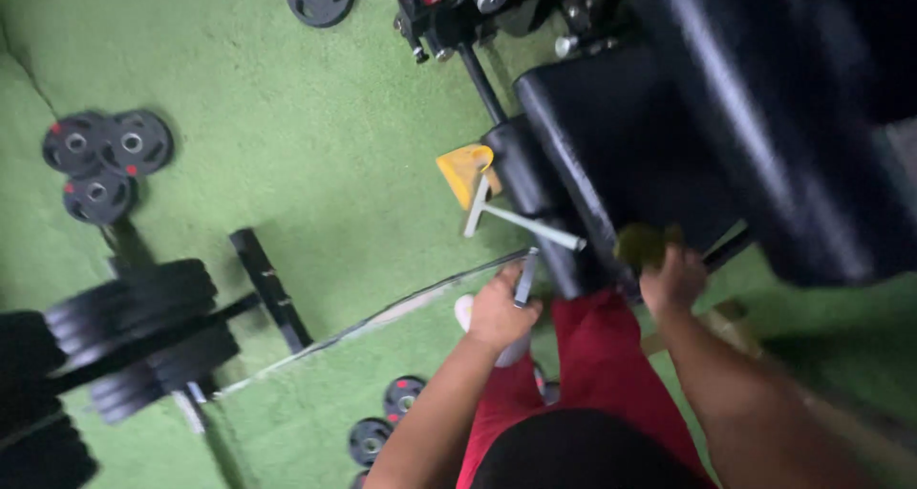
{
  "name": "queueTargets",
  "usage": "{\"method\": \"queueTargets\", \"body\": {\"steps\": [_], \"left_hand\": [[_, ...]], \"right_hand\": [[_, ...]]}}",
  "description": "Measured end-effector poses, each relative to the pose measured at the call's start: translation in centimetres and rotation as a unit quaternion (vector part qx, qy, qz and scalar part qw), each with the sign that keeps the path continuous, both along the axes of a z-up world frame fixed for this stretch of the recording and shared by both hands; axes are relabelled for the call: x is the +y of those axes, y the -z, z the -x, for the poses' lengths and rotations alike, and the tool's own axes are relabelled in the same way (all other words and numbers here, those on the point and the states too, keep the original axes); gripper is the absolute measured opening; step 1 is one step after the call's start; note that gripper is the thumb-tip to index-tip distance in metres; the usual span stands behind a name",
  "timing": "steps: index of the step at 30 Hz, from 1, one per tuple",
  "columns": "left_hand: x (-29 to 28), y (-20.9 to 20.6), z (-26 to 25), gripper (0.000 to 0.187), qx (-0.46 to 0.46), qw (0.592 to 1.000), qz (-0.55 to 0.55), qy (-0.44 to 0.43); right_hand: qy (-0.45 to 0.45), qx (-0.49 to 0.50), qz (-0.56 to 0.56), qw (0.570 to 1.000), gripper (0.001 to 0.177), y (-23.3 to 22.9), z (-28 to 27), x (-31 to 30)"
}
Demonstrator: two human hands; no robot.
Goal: Cleaning weight machines and gym equipment with a spray bottle and cloth.
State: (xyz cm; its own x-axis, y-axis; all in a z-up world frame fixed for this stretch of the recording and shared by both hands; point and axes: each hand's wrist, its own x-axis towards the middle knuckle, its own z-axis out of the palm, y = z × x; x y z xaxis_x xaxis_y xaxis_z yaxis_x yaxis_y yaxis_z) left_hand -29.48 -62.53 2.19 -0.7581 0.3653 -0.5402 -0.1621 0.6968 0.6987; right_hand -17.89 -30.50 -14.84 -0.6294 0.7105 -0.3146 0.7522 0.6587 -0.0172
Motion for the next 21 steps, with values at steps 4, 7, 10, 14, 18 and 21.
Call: {"method": "queueTargets", "body": {"steps": [4, 7, 10, 14, 18, 21], "left_hand": [[-5.3, 0.9, 0.0, 0.070, 0.007, 0.998, 0.051, 0.022], [-7.2, 2.0, -1.2, 0.071, -0.020, 0.997, 0.077, 0.017], [-7.2, 3.4, -1.3, 0.068, -0.014, 0.998, 0.057, 0.020], [-5.1, 5.2, -0.7, 0.065, 0.010, 0.998, 0.001, 0.055], [-0.2, 4.9, 3.3, 0.067, -0.006, 0.997, 0.004, 0.079], [3.5, 5.1, 6.6, 0.047, -0.026, 0.987, 0.033, 0.156]], "right_hand": [[-0.112, 0.186, -0.006, 0.976, 0.056, 1.9, 6.9, -4.0], [-0.153, 0.249, 0.033, 0.956, 0.053, 0.8, 11.8, -6.3], [-0.150, 0.242, 0.054, 0.957, 0.048, 0.7, 12.0, -5.6], [-0.141, 0.250, 0.038, 0.957, 0.048, 1.1, 4.1, -2.7], [-0.050, 0.256, -0.056, 0.964, 0.040, 4.3, -2.6, -0.7], [-0.019, 0.255, -0.142, 0.956, 0.032, 5.5, -0.1, -1.0]]}}
